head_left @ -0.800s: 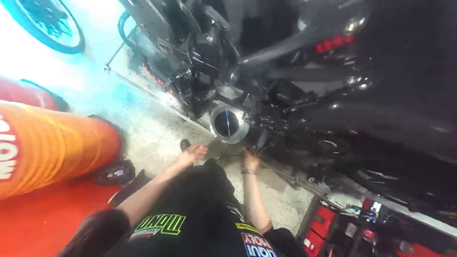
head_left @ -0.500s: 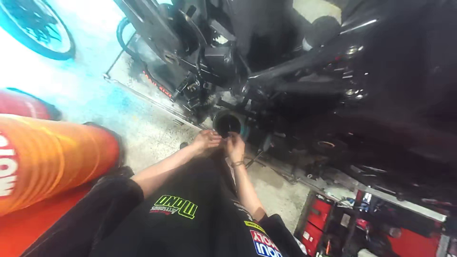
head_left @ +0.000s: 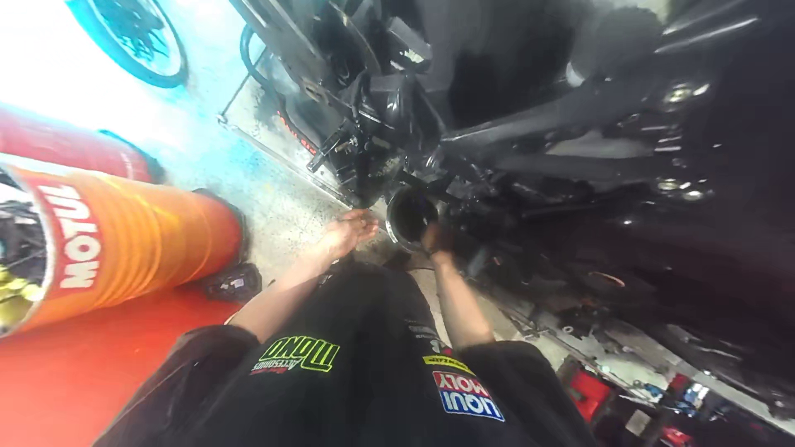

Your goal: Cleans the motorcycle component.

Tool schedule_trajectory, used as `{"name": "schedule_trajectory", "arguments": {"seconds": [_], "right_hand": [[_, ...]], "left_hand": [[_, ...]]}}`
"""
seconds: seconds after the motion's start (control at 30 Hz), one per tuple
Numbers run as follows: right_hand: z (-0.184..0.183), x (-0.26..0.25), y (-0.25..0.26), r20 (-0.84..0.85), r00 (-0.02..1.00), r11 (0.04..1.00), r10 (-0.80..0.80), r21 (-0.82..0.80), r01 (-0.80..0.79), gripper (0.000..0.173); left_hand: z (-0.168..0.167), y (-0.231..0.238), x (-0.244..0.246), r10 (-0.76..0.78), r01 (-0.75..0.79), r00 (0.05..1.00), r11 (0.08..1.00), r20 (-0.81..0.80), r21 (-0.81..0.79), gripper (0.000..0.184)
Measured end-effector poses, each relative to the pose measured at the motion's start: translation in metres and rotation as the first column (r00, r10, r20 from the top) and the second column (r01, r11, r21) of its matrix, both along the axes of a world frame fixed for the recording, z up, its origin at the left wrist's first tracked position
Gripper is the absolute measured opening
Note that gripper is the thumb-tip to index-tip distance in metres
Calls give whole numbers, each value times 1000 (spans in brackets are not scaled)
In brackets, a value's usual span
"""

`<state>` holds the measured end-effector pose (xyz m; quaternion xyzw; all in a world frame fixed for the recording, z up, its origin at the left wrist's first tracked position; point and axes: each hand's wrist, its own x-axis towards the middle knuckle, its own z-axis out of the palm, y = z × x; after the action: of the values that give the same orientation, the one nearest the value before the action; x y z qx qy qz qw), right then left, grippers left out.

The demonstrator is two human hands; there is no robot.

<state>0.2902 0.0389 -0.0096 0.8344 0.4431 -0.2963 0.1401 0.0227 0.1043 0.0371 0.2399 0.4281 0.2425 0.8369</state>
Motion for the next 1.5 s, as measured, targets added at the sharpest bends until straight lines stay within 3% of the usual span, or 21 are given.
{"name": "schedule_trajectory", "arguments": {"seconds": [0.1,0.17,0.23,0.33,0.37,0.47,0.57,0.63,0.7,0.77,0.87,1.0,1.1,1.2,1.3,1.4,1.5], "right_hand": [[22,8,-12,-38,997,997,68,-20,-68,40],[35,18,-26,-80,996,998,-27,49,31,45],[20,32,-49,-151,986,974,-69,205,99,45],[19,24,-62,-377,920,895,-110,364,257,44],[27,11,-59,-360,929,879,-81,414,237,48],[32,-20,-55,-96,995,859,-24,507,69,54],[33,-29,-59,-156,954,808,-257,506,300,43],[28,-45,-62,-82,949,770,-306,565,297,47],[26,-51,-69,-45,931,771,-362,546,327,51],[23,-46,-74,-85,876,755,-474,473,455,52],[26,-60,-71,-16,930,770,-368,555,314,51],[30,-49,-72,-127,885,773,-448,442,455,54],[32,-58,-65,-42,942,794,-332,526,303,54],[32,-44,-66,-155,904,802,-397,420,424,55],[38,-48,-58,-119,945,802,-305,504,323,51],[36,-35,-60,-204,909,792,-363,447,417,50],[45,-38,-54,-220,941,828,-257,453,332,47]], "left_hand": [[-1,6,21,-10,13,999,997,35,-78,39],[1,11,37,-32,35,999,993,30,-109,41],[-1,11,53,-69,66,997,992,-26,-111,40],[-9,9,76,-173,164,977,983,-124,-80,33],[-10,7,83,-211,202,967,976,-145,-78,33],[3,-7,96,-281,270,950,959,-140,-90,33],[16,-12,101,-298,300,946,954,-131,0,30],[12,-14,100,-316,328,933,943,-174,46,29],[16,-20,95,-349,364,915,930,-201,46,28],[15,-25,93,-341,355,918,934,-200,34,27],[1,-30,90,-267,270,946,963,-184,-5,27],[8,-31,92,-218,216,969,976,-115,-27,27],[4,-31,90,-170,165,979,985,-111,-48,28],[10,-28,95,-155,150,982,987,-104,-54,31],[8,-28,97,-156,154,979,988,-129,-24,31],[13,-28,100,-161,164,979,986,-122,20,30],[8,-30,100,-157,164,975,986,-156,31,31]]}}
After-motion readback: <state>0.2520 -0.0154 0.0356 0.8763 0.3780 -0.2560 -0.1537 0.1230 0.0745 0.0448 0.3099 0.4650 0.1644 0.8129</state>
